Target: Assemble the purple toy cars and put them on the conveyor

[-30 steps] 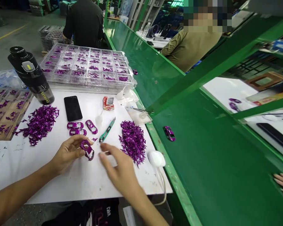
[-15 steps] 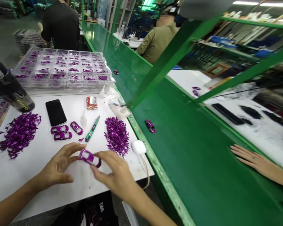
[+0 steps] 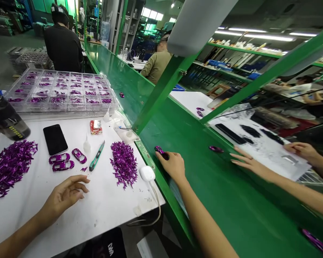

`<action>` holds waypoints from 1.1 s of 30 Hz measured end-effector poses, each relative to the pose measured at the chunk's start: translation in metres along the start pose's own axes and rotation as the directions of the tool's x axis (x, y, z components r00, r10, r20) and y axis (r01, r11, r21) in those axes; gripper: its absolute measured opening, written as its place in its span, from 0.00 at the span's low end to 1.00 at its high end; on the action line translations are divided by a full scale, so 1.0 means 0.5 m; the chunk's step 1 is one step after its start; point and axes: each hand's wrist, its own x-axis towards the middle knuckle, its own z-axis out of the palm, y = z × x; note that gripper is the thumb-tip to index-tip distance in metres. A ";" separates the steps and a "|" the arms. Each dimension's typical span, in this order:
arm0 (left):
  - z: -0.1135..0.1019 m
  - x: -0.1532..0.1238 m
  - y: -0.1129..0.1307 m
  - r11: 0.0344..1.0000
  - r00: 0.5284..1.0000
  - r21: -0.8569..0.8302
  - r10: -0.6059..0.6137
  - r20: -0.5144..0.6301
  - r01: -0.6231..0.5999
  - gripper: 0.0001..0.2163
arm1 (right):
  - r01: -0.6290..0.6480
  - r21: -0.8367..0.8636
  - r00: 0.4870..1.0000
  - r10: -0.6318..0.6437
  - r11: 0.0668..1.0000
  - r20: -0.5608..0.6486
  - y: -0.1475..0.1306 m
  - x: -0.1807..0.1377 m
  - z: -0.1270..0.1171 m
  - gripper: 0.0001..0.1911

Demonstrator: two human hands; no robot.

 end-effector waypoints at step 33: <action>-0.020 0.024 0.024 0.859 0.970 -0.512 -0.150 -0.190 0.032 0.31 | 0.274 0.790 0.822 -0.560 0.548 0.103 -0.458 -0.276 0.007 0.23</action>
